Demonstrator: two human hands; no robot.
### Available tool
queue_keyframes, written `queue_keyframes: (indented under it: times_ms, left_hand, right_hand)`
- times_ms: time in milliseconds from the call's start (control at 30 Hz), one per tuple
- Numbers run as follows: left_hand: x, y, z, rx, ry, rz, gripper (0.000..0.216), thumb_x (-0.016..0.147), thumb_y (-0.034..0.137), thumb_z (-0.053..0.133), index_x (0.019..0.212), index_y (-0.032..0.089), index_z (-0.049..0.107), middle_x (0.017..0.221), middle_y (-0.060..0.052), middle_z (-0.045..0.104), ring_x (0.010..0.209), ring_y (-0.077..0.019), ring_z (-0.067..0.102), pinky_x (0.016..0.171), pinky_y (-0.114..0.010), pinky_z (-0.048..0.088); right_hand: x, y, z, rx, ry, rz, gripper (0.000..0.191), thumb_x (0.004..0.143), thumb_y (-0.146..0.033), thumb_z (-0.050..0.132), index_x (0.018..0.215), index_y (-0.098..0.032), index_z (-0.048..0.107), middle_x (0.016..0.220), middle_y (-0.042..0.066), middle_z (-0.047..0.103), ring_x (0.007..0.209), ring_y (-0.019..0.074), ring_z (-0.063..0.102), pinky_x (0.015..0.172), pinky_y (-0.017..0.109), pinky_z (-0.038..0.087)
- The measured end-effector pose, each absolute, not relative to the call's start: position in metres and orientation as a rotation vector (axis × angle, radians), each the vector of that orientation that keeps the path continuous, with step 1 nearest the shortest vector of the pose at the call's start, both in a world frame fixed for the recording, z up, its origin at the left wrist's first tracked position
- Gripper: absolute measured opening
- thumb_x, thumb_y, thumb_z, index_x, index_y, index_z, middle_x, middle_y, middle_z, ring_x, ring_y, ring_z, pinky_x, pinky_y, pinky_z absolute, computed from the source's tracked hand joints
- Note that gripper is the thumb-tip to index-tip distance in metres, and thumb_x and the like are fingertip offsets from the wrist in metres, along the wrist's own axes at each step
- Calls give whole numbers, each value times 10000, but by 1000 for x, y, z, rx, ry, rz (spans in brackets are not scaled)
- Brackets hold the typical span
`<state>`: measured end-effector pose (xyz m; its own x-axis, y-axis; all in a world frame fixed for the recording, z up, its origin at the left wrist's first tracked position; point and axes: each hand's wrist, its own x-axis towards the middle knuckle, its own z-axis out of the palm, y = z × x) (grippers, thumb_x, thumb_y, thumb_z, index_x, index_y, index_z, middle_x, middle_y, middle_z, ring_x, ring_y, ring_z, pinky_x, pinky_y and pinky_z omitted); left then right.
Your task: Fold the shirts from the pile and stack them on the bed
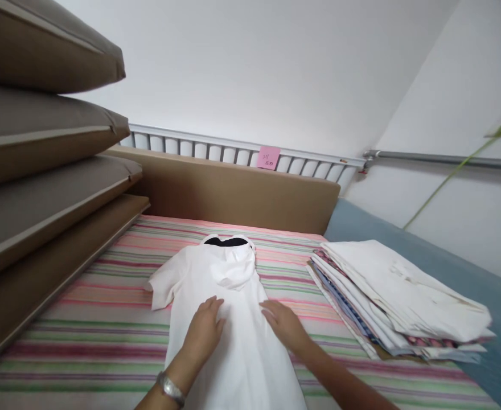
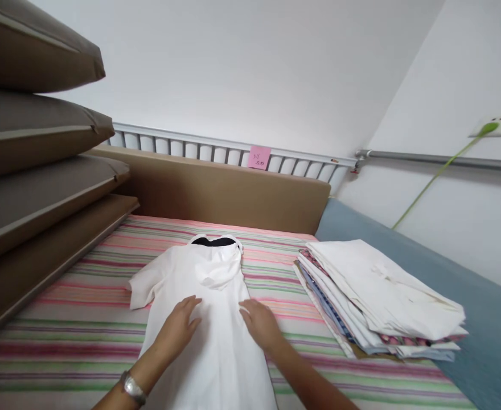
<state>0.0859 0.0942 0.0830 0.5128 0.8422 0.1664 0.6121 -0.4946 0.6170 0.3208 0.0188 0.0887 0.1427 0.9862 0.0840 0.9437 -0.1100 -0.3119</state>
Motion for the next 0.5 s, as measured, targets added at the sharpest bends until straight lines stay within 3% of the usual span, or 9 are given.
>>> queue_keyframes:
  times_ms: [100, 267, 400, 500]
  left_hand:
    - [102, 112, 88, 2160, 1082, 679, 501, 786, 193, 438, 1286, 176, 462, 1375, -111, 470, 1214, -210, 487, 1034, -389, 387]
    - [118, 137, 71, 1984, 974, 660, 527, 770, 183, 456, 1297, 205, 445, 1476, -109, 321, 927, -152, 621, 930, -342, 467]
    - [125, 142, 59, 1990, 953, 614, 565, 748, 171, 473, 1310, 210, 432, 1482, -91, 308, 1057, -186, 580, 944, -345, 462]
    - [128, 139, 62, 2015, 941, 578, 538, 746, 163, 463, 1283, 186, 463, 1402, -99, 420, 1138, -201, 536, 966, -340, 454]
  right_hand:
    - [330, 68, 122, -2118, -1866, 84, 388, 908, -275, 330, 1117, -181, 643, 1121, 70, 650, 1046, 186, 580, 930, 308, 421]
    - [325, 162, 145, -2149, -2054, -18, 388, 863, -166, 379, 1163, -228, 618, 1190, 40, 609, 1069, 170, 563, 909, 270, 418]
    - [319, 220, 128, -2142, -2196, 48, 471, 796, -76, 427, 1185, -277, 599, 1293, 7, 535, 1031, 162, 577, 849, 250, 424]
    - [319, 246, 111, -2185, -2243, 118, 425, 742, -59, 495, 1086, -255, 652, 1218, 31, 577, 915, 174, 609, 766, 257, 424]
